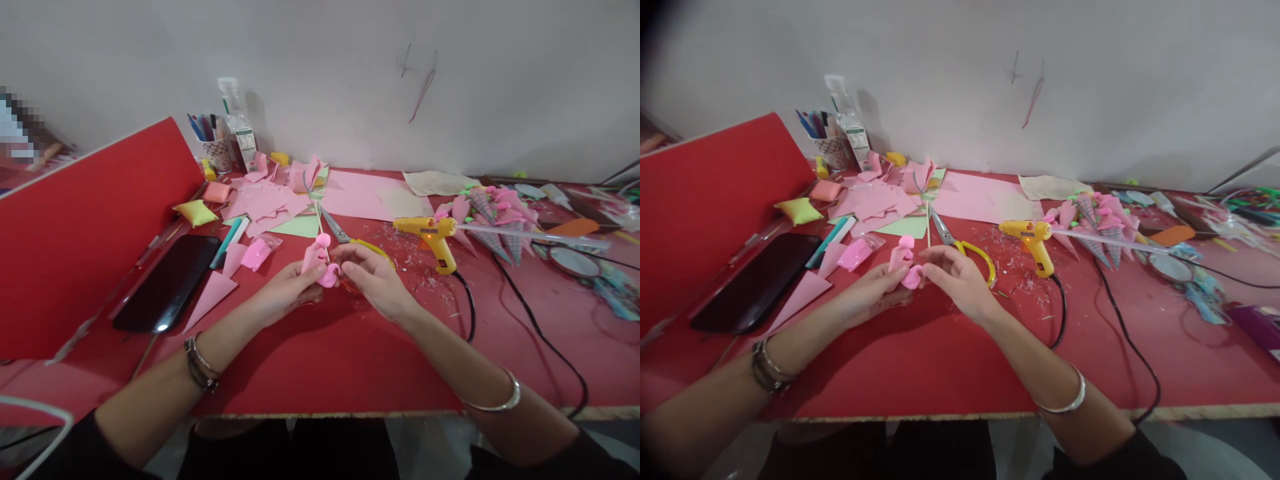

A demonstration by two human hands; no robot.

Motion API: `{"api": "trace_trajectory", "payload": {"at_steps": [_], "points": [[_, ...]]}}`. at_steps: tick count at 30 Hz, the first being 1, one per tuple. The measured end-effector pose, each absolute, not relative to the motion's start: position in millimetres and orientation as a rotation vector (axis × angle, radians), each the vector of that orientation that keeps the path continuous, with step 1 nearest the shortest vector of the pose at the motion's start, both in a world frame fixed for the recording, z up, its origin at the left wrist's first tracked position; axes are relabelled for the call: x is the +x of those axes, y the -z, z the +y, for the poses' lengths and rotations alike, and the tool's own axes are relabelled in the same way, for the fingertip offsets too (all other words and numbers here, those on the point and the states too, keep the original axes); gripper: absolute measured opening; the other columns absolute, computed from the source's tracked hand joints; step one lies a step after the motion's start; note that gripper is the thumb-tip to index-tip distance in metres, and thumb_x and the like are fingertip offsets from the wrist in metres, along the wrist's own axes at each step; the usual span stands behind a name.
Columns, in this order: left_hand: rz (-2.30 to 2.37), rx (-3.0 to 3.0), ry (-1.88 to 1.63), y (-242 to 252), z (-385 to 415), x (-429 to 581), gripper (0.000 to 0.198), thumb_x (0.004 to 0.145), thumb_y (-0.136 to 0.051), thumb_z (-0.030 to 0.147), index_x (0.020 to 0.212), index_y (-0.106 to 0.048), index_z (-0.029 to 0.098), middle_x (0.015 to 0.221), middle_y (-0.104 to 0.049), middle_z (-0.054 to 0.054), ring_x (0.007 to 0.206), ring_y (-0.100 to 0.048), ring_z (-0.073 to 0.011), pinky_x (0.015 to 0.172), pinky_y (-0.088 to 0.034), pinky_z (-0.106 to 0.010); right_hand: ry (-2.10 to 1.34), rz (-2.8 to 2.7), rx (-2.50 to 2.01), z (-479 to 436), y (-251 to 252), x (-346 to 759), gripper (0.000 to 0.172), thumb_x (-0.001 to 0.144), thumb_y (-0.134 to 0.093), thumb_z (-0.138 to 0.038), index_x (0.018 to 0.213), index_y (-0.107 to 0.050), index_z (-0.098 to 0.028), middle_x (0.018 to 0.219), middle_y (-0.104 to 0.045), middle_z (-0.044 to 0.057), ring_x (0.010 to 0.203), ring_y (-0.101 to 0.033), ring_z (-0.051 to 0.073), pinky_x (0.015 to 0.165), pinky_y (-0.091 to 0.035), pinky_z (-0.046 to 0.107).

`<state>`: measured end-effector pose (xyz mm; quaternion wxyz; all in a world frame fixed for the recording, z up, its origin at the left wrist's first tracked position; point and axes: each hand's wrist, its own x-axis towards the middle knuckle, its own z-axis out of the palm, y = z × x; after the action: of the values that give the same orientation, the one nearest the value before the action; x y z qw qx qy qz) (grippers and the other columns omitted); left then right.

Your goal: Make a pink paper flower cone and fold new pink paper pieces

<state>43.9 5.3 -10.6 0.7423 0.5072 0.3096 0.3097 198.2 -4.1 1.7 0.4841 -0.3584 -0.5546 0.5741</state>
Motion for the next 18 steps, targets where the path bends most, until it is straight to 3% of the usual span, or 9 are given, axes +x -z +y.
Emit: {"api": "trace_trajectory", "payload": {"at_steps": [8,18], "points": [[0.794,1.175,-0.716,11.8,5.4,45.6,0.036,0.071,-0.052,0.048,0.057,-0.039,0.018,0.045,-0.023,0.009,0.04,-0.017,-0.0044,0.041,-0.014,-0.023,-1.041,-1.593,-1.012,-6.4,-3.7,193.8,0.005,0.068,-0.058,-0.018,0.072,-0.06,-0.02,0.068,-0.058,-0.002,0.065,-0.054,0.009,0.062,-0.044,0.024],[0.907,1.306,-0.764,11.8,4.7,44.7,0.029,0.067,-0.056,0.043,0.06,-0.047,0.016,0.05,-0.035,0.007,0.045,-0.028,-0.0054,0.044,-0.021,-0.021,-1.0,-1.653,-1.052,-9.1,-6.1,194.2,0.006,0.07,-0.054,-0.015,0.069,-0.059,-0.018,0.066,-0.059,-0.002,0.064,-0.055,0.008,0.061,-0.044,0.023]]}}
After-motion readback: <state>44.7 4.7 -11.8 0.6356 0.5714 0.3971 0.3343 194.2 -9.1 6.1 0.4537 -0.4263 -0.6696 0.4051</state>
